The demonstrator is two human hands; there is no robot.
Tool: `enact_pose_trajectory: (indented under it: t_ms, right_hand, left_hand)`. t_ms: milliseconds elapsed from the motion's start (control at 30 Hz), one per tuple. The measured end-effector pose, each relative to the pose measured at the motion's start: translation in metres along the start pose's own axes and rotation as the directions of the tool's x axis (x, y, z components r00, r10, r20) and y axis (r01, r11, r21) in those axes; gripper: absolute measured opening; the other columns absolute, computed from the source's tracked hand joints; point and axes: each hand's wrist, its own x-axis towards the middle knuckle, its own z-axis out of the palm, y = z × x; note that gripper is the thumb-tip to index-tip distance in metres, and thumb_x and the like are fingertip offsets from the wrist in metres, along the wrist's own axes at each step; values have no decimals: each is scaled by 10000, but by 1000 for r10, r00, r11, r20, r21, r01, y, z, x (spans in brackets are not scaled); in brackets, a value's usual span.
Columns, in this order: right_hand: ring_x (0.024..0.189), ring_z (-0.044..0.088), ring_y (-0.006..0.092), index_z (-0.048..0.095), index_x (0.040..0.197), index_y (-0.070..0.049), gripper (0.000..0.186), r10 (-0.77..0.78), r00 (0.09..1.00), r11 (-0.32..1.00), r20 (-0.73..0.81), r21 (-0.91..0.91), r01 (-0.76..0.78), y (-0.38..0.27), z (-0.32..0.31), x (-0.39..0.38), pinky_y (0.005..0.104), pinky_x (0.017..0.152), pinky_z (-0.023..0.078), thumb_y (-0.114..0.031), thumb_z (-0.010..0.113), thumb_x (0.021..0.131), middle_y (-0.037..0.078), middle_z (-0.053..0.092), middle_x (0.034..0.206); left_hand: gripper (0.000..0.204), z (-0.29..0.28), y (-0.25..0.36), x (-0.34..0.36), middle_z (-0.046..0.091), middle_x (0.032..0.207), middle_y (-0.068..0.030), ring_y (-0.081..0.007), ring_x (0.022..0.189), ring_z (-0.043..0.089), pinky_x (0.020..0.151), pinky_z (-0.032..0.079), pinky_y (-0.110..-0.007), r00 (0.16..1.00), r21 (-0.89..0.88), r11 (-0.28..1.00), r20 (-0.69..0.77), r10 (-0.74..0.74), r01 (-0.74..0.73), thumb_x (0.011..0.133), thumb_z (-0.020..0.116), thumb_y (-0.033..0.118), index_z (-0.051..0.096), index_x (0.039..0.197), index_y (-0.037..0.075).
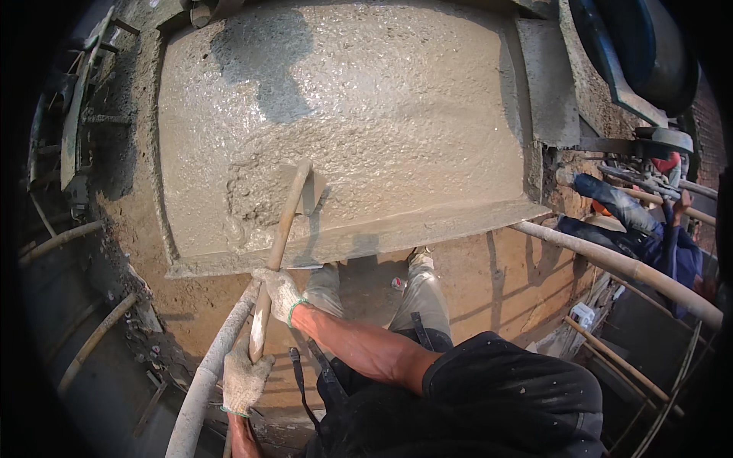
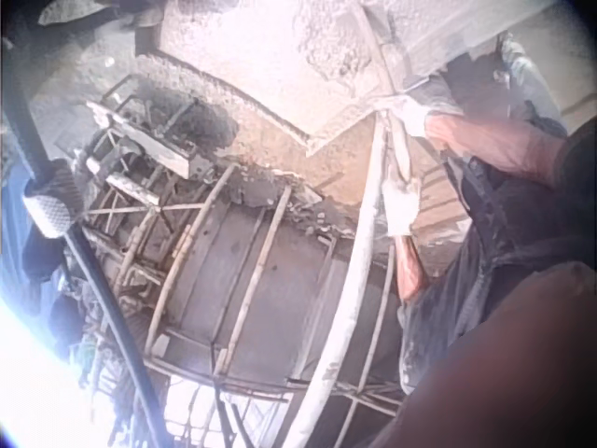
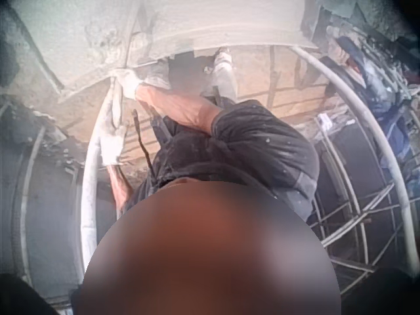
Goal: The person scoops wet concrete from a rectangular form using a bucket and spreads it with a trowel. The person repeatedly levels the surface, working alongside another worker who also smooths the slab.
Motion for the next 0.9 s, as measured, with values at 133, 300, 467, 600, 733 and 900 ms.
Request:
enact_pose_trajectory:
  t_ms: [133,300,467,600,733,900]
  right_hand:
    - [616,604,177,627,901,-85,142,-105,987,994,-122,-23,103,-96,-90,-43,363,554,490,-109,763,932,18,576,720]
    - [604,619,170,690,841,-6,162,-639,695,724,-330,-564,397,-322,-306,-20,394,528,473,-159,738,864,51,637,692]
    - [603,631,223,706,835,29,166,-764,416,611,-494,-761,218,-555,-492,4,405,568,504,-124,770,839,112,668,716]
    - [556,586,225,676,829,-34,161,-646,498,730,-579,-660,179,-621,-558,29,401,553,519,-126,775,916,67,616,685]
    - [574,621,239,686,837,-30,174,-636,573,733,-517,-637,238,-571,-546,76,403,563,540,-157,776,916,91,643,704]
    - [658,666,244,743,879,42,222,-683,519,679,-513,-708,195,-442,-443,118,423,618,523,-176,760,840,140,719,791]
  left_hand:
    - [467,99,30,12,668,801,-51,-93,658,600,597,503,-297,982,-153,987,188,-14,43,873,771,125,654,1294,-39]
    - [515,347,92,142,665,813,-26,-104,668,624,603,505,-288,813,-356,931,563,148,77,962,748,171,609,1420,-21]
    - [360,605,192,255,642,857,-21,-133,578,582,496,462,-298,695,-693,716,555,457,83,982,736,236,637,1262,34]
    - [334,675,215,306,622,825,-12,-129,601,592,514,464,-298,603,-612,746,707,370,261,985,724,229,635,1246,40]
    - [321,626,170,337,627,815,0,-118,620,608,496,476,-305,642,-583,779,694,328,233,979,738,171,637,1247,25]
    - [297,475,108,324,654,794,-23,-123,610,631,481,477,-288,709,-564,774,669,225,287,992,731,173,649,1230,16]
